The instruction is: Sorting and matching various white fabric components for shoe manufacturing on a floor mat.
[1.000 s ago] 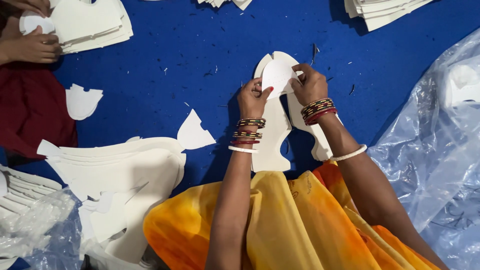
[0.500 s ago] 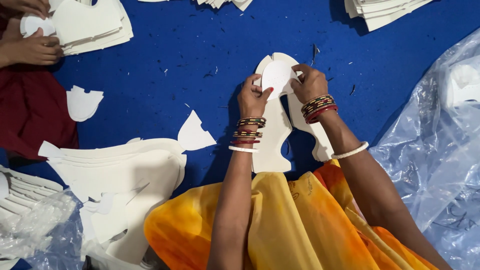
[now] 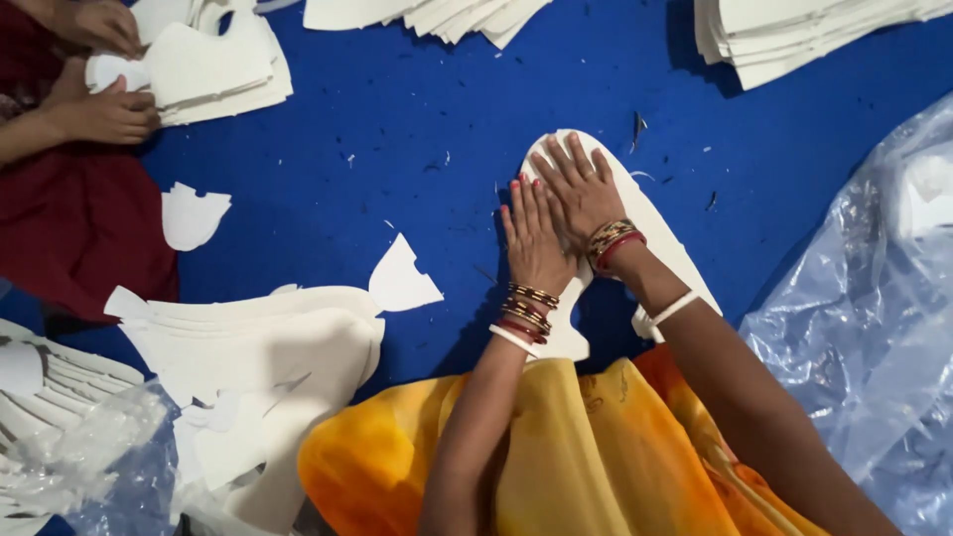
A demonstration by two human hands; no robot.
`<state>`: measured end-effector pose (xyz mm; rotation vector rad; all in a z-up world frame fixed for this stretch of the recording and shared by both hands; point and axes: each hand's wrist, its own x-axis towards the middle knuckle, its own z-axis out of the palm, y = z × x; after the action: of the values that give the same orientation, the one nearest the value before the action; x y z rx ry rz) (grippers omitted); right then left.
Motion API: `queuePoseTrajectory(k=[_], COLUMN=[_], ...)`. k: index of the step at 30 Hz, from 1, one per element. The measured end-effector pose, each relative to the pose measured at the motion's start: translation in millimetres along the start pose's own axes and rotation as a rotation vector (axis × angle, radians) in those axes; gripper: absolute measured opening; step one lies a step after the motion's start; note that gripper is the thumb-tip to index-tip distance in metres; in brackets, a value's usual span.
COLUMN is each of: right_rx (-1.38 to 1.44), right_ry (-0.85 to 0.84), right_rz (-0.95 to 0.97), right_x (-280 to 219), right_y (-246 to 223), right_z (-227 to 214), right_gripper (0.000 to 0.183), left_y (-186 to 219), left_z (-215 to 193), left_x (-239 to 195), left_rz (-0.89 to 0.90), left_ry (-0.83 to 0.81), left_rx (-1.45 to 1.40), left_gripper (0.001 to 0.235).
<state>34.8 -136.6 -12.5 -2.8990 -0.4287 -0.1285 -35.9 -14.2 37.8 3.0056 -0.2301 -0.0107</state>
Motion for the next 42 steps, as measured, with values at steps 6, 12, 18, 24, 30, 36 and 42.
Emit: queuePoseTrajectory(k=[6,12,18,24,30,36,42], right_rx=[0.063,0.005,-0.042,-0.031,-0.074,0.058,0.348], right_ry=[-0.048,-0.107,-0.183,-0.287,-0.362,-0.295,-0.088], right_rz=[-0.067,-0.016,-0.005,-0.052,-0.083,-0.048,0.072], right_x=[-4,-1,-5,-2,8,1,-76], right_y=[-11,-14,-19,-20,-21,-19,-21], right_z=[-3,0,-25,-29,-26,-34,-50], right_gripper=[0.065,0.07,0.105,0.114,0.123,0.125,0.102], left_y=[-8,-15,-12,-7,-113,-249,-262], left_z=[-5,5,12,-14,-4,-54,-83], left_x=[-67,-109,-112,-118,-141,-159,-157], left_rz=[0.097,0.161,0.162,0.126,-0.013,-0.586,-0.674], left_ry=[-0.08,-0.007,-0.003,-0.071,-0.032,0.053,-0.255], left_rx=[-0.219,-0.329,-0.291,-0.376,-0.438,-0.129,-0.154], left_gripper=[0.112,0.1,0.099,0.113,0.08,0.105,0.108])
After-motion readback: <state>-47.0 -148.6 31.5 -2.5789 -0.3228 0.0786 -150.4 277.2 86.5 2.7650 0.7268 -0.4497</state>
